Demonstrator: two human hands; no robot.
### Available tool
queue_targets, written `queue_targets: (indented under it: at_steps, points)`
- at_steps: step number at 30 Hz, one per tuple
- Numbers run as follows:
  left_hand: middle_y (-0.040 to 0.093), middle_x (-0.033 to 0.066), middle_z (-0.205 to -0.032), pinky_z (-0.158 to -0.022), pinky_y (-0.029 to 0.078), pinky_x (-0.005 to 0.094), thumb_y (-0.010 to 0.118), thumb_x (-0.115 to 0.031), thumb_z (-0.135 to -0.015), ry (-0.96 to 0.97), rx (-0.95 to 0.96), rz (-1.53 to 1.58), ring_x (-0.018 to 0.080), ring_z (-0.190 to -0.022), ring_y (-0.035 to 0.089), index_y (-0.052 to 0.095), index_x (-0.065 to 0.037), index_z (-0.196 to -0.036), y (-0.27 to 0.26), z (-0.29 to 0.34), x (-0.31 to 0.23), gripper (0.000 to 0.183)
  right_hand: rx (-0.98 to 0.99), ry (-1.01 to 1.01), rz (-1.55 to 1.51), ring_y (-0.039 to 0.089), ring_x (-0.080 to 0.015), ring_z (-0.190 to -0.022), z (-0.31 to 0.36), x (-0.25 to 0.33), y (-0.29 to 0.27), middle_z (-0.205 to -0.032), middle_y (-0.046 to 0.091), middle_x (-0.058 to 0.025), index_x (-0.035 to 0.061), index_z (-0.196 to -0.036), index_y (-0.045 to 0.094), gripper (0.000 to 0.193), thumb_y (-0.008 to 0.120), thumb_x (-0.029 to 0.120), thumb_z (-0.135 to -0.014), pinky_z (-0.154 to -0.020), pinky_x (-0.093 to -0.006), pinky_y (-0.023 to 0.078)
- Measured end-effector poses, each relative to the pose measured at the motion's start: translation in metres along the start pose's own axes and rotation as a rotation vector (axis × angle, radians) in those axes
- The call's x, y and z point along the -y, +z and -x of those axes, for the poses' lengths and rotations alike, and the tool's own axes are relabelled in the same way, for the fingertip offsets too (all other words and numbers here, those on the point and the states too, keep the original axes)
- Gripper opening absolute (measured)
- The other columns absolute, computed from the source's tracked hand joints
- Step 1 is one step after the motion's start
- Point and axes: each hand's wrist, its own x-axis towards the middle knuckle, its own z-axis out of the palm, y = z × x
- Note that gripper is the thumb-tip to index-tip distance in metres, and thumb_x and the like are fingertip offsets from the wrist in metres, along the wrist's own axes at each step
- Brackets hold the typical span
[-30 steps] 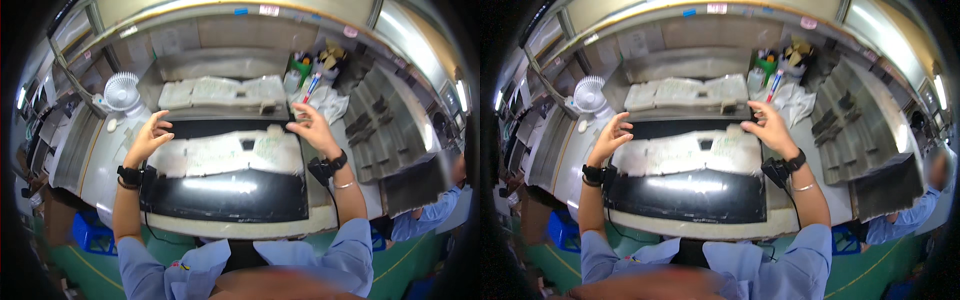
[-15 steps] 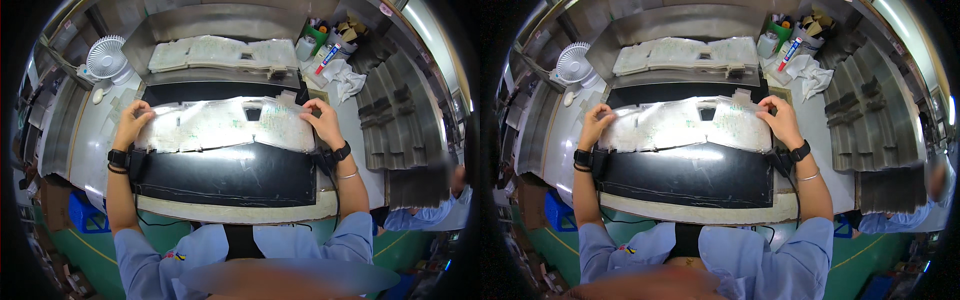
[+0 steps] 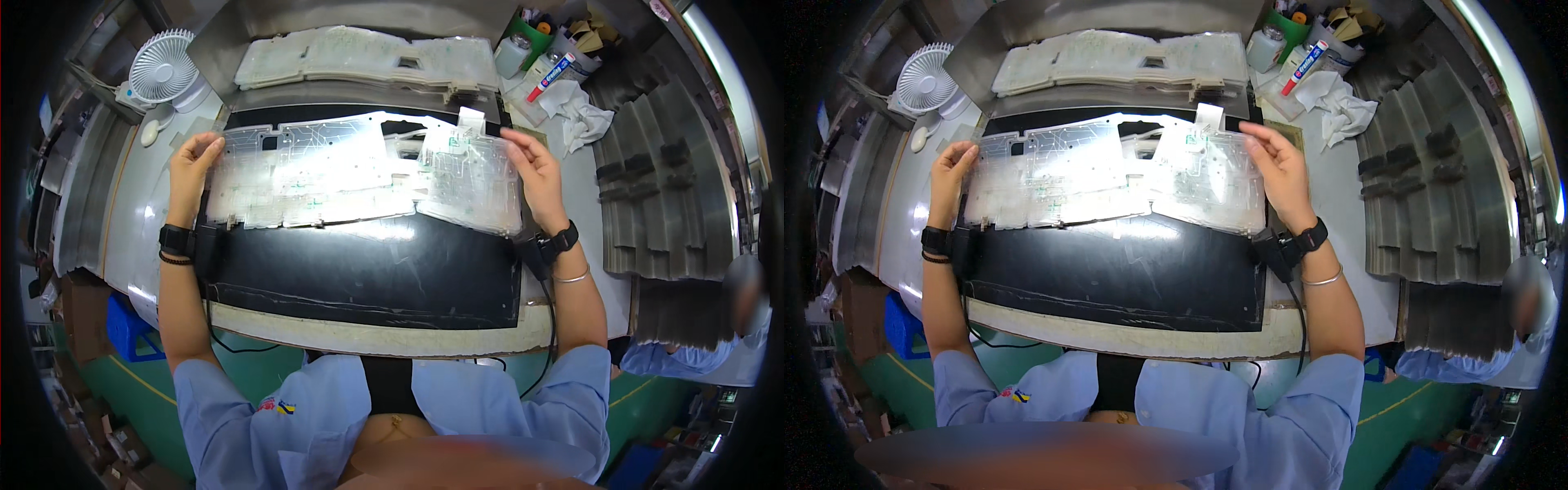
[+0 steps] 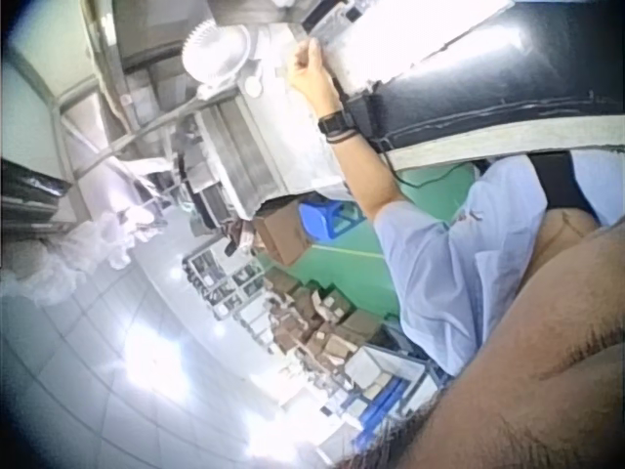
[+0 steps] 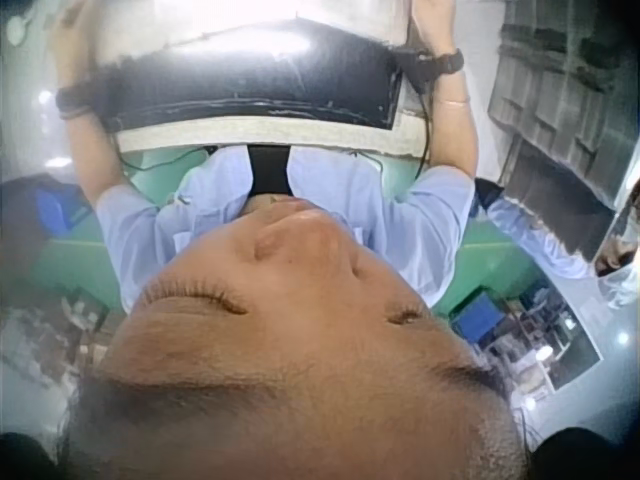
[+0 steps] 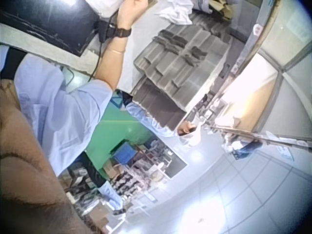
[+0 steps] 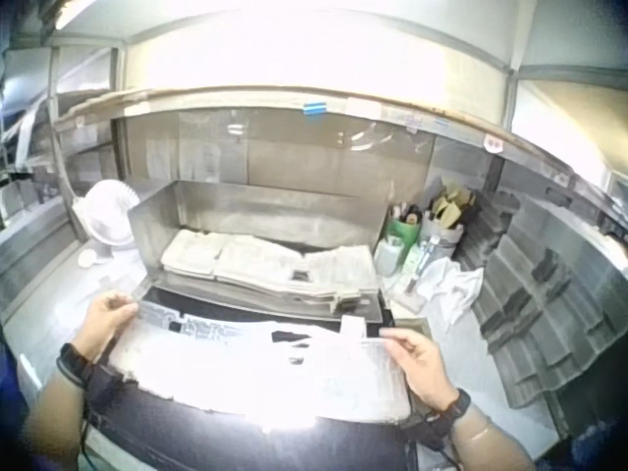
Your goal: Inspecting and stacking transparent keyboard circuit membranes at a workstation.
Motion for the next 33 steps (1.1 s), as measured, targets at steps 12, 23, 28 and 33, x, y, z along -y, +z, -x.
queue_targets:
  at_steps: [12,23,28,33]
  points:
    - [0.058,-0.0013,-0.080,-0.065,0.040,0.0173,0.061,-0.011,-0.082,-0.048,0.007,-0.011,0.0049,-0.071,0.052,0.060,-0.001,-0.094,-0.001,-0.001,-0.001,0.016,0.044,0.090,0.026,0.052,-0.0036,-0.073,-0.001,-0.009,-0.006,-0.086,0.062,-0.0011,-0.0002,-0.099,0.062,0.020,0.060,0.010,-0.082,-0.067,-0.0170,0.041]
    - [0.059,0.0006,-0.081,-0.064,0.044,0.0181,0.058,-0.010,-0.084,-0.003,0.035,-0.036,0.0055,-0.072,0.054,0.053,-0.001,-0.112,-0.004,0.001,-0.001,0.030,-0.066,0.147,-0.185,0.051,-0.0036,-0.072,-0.008,-0.006,-0.010,-0.084,0.058,0.0001,0.0000,-0.111,0.053,0.027,0.055,0.009,-0.085,-0.063,-0.0174,0.041]
    - [0.060,0.0018,-0.081,-0.062,0.046,0.0185,0.056,-0.008,-0.084,-0.013,0.005,0.063,0.0058,-0.069,0.055,0.050,-0.003,-0.116,0.005,0.005,-0.013,0.033,-0.106,0.158,-0.169,0.050,-0.0031,-0.073,-0.009,-0.009,-0.016,-0.085,0.058,0.0005,0.0004,-0.114,0.051,0.030,0.055,0.009,-0.086,-0.064,-0.0165,0.039]
    - [0.059,0.0009,-0.082,-0.055,0.043,0.0170,0.053,-0.011,-0.086,-0.030,0.104,0.015,0.0035,-0.065,0.048,0.041,-0.009,-0.128,-0.001,0.013,-0.014,0.044,-0.173,0.137,-0.140,0.043,-0.0006,-0.066,-0.015,-0.017,-0.020,-0.080,0.056,0.0037,0.0037,-0.116,0.051,0.029,0.053,0.010,-0.088,-0.057,-0.0143,0.034]
